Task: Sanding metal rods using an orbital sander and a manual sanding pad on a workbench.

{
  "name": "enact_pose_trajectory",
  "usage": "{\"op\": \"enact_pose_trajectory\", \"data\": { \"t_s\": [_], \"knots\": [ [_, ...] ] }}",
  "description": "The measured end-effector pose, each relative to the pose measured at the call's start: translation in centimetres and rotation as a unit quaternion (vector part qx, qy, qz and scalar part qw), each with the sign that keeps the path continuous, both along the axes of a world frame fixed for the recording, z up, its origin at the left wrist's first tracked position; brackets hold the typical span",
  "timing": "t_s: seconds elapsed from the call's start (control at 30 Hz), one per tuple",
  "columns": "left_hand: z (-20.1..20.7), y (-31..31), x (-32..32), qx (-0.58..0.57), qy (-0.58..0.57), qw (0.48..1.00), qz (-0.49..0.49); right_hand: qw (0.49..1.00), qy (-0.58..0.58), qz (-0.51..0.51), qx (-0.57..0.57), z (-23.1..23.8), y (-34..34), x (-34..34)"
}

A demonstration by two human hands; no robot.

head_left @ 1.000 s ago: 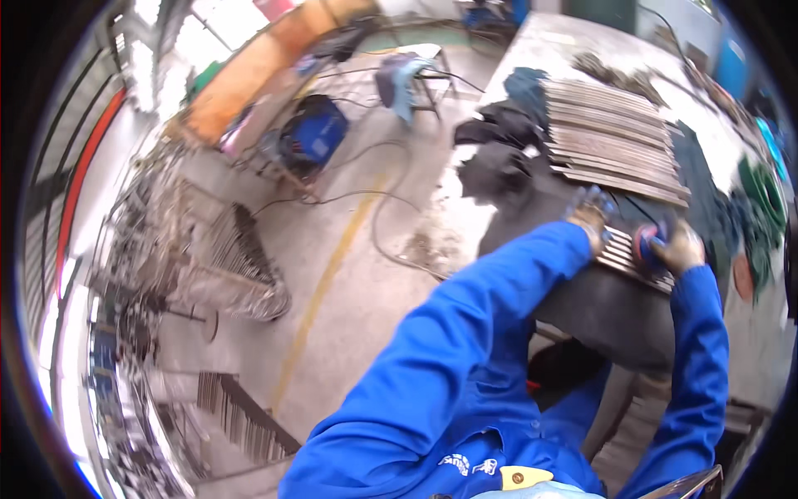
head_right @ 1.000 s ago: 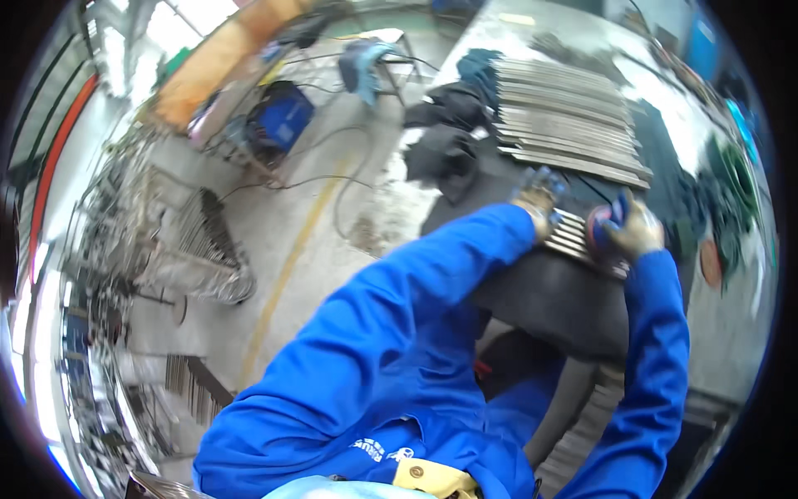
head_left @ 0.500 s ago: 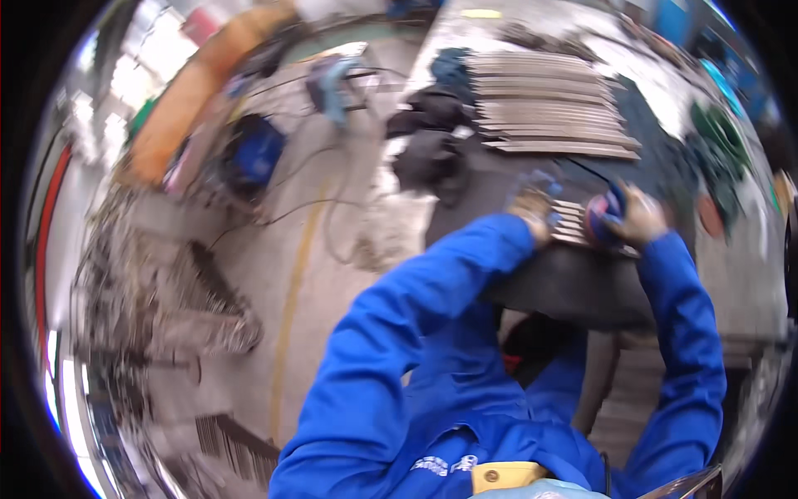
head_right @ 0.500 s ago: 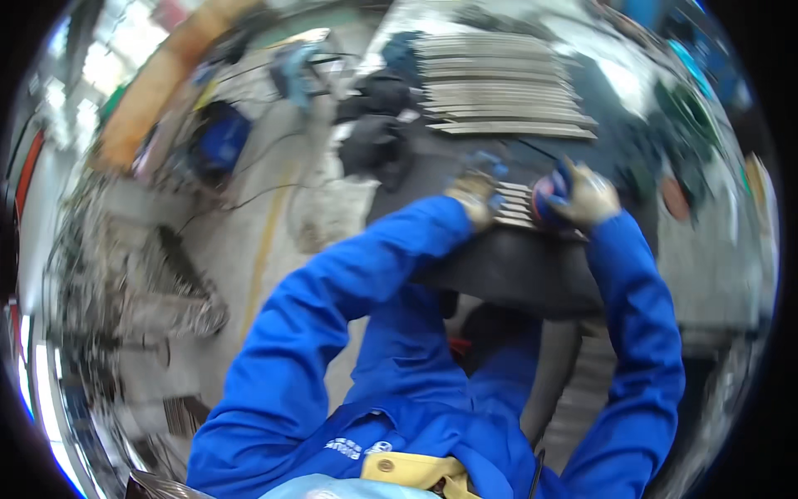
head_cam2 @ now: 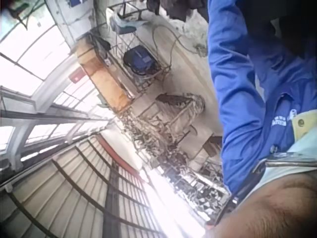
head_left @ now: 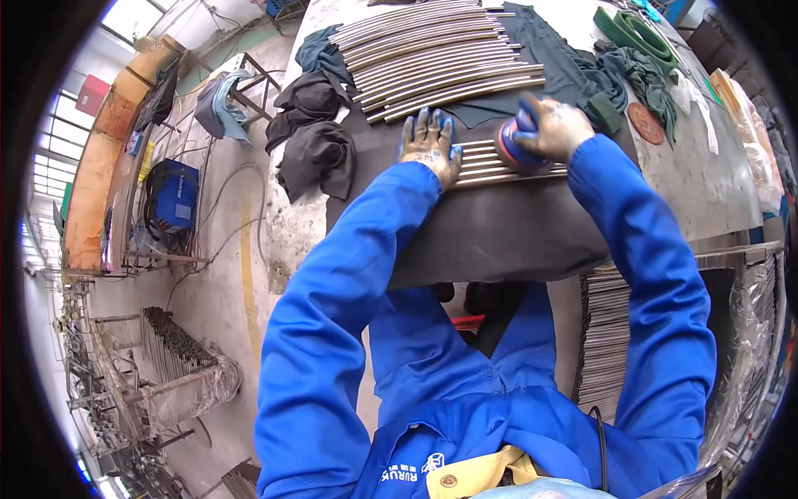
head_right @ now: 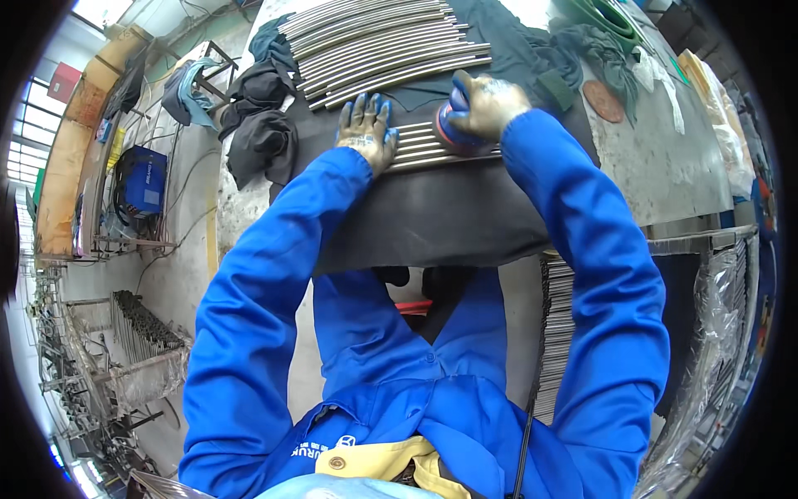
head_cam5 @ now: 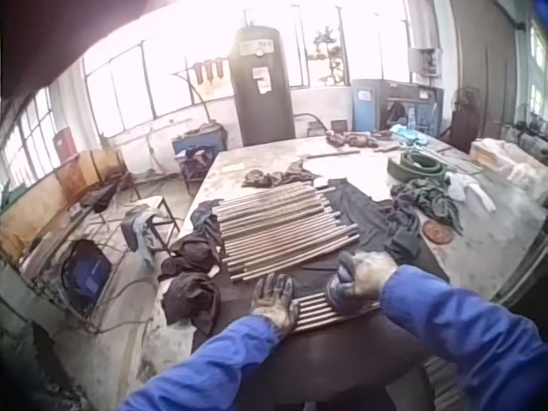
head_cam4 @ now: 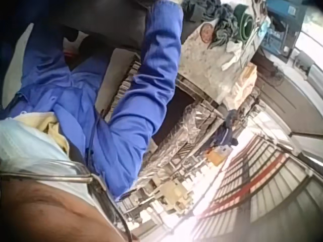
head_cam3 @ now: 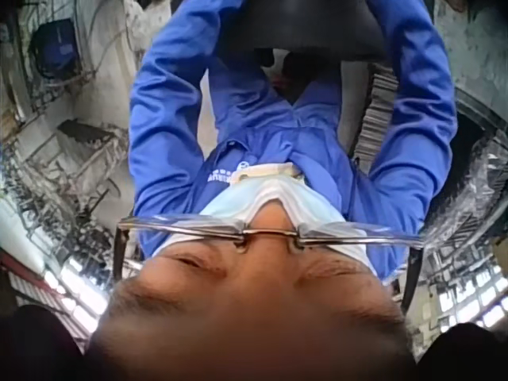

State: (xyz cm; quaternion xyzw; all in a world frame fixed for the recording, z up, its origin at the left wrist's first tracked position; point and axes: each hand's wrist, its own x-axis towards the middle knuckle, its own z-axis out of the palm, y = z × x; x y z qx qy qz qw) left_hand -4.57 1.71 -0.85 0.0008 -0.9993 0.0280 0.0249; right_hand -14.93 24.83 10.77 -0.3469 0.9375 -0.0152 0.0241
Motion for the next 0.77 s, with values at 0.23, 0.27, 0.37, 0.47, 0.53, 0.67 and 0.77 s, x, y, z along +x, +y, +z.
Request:
{"op": "enact_pose_trajectory", "data": {
  "t_s": [0.23, 0.27, 0.37, 0.47, 0.53, 0.67, 0.77],
  "knots": [
    [0.5, 0.4, 1.1, 0.018, -0.037, 0.999, -0.002, 1.0, 0.002, 0.008, 0.024, -0.1, 1.7, 0.3],
    [0.6, 0.4, 1.7, 0.027, -0.034, 0.999, -0.021, 0.999, 0.003, 0.014, 0.035, 0.2, 2.7, 1.0],
    [0.3, 0.1, 1.9, 0.026, -0.026, 0.998, -0.044, 0.999, -0.001, -0.002, 0.051, -0.2, 3.8, 0.0],
    [0.0, 0.0, 0.9, -0.008, -0.001, 0.999, -0.039, 0.997, 0.0, -0.055, 0.059, -0.1, 4.2, -2.5],
    [0.1, 0.0, 0.5, -0.01, -0.006, 0.999, -0.032, 0.997, -0.009, -0.051, 0.061, 0.3, 3.5, -2.1],
    [0.5, 0.0, -0.7, -0.027, -0.02, 0.999, -0.027, 0.996, -0.035, -0.056, 0.057, 1.1, 0.8, -0.2],
    [0.1, -0.5, -1.5, -0.046, -0.036, 0.998, -0.008, 0.998, -0.026, -0.006, 0.062, 1.2, -1.4, 0.5]
  ]
}}
